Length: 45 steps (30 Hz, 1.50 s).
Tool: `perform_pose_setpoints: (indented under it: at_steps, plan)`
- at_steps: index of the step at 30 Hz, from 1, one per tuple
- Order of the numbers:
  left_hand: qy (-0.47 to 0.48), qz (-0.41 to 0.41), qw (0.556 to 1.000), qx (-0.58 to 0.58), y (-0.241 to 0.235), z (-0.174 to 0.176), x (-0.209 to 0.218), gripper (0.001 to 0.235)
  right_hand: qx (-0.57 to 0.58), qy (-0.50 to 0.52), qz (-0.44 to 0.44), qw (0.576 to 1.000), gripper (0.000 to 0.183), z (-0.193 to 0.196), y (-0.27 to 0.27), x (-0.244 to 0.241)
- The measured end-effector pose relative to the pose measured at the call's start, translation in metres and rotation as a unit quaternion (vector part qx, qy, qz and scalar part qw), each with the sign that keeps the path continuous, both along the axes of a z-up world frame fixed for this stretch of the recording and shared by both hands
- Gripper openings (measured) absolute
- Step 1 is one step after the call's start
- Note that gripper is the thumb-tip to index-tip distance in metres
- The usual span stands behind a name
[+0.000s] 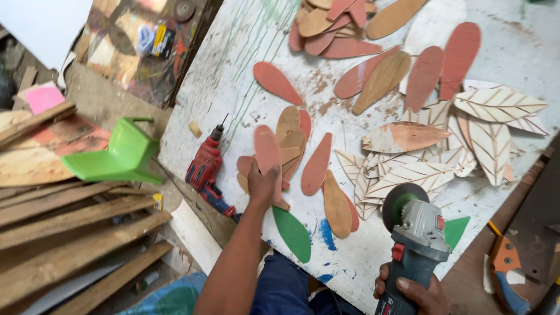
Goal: Grinding the edges of leaf-shaped cutouts using a handheld angle grinder on a workbench.
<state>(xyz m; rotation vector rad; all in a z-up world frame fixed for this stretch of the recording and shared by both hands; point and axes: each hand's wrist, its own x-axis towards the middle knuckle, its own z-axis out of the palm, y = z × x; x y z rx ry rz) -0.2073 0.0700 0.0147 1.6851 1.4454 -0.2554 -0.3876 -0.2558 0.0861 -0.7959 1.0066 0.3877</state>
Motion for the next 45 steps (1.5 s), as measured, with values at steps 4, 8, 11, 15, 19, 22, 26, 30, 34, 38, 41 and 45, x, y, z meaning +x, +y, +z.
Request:
perform_pose_setpoints:
  at_steps: [4, 8, 11, 15, 19, 22, 26, 30, 34, 38, 41, 45]
  plan:
    - [-0.176, -0.252, 0.937, -0.167, 0.008, 0.009, -0.028, 0.061, 0.060, -0.073, 0.022, 0.995, 0.053, -0.006, -0.007, -0.011]
    - [-0.131, -0.343, 0.919, -0.141, -0.009, 0.026, -0.005, 0.075, 0.048, -0.035, 0.008, 0.998, 0.056, -0.002, 0.000, 0.009]
    - [-0.119, -0.357, 0.919, -0.118, -0.015, 0.020, 0.000, 0.072, 0.052, -0.038, 0.022, 0.998, 0.064, 0.004, 0.005, 0.016]
    - [-0.140, -0.457, 0.878, 0.027, 0.007, -0.044, -0.010, 0.085, 0.058, -0.043, 0.029, 0.997, 0.066, 0.003, 0.010, 0.019]
    - [-0.124, -0.533, 0.785, 0.292, 0.008, -0.078, -0.013, 0.091, 0.047, -0.029, 0.038, 0.998, 0.057, -0.001, 0.016, 0.017]
    - [-0.156, -0.562, 0.744, 0.326, -0.006, -0.080, -0.011, 0.090, 0.041, -0.025, 0.035, 0.998, 0.060, 0.007, 0.024, 0.024]
    - [-0.145, -0.579, 0.716, 0.362, -0.024, -0.090, -0.006, 0.085, 0.043, -0.031, 0.031, 0.998, 0.066, 0.009, 0.030, 0.030]
    - [-0.164, -0.601, 0.654, 0.431, -0.025, -0.099, -0.020, 0.086, 0.040, -0.027, 0.022, 0.999, 0.065, 0.016, 0.031, 0.036]
    - [-0.130, -0.619, 0.639, 0.438, -0.026, -0.109, -0.025, 0.089, 0.047, -0.042, 0.036, 0.997, 0.057, 0.004, 0.027, 0.036]
    - [-0.216, -0.600, 0.640, 0.429, -0.036, -0.088, -0.019, 0.052, 0.062, -0.062, 0.024, 0.996, 0.045, -0.003, 0.027, 0.034]
    - [-0.313, -0.604, 0.658, 0.322, -0.035, -0.101, -0.023, 0.020, 0.050, -0.034, 0.040, 0.997, 0.048, -0.002, 0.026, 0.037]
    - [-0.137, -0.570, 0.804, -0.096, -0.044, -0.042, -0.006, 0.039, 0.047, -0.039, 0.033, 0.998, 0.048, 0.000, 0.026, 0.042]
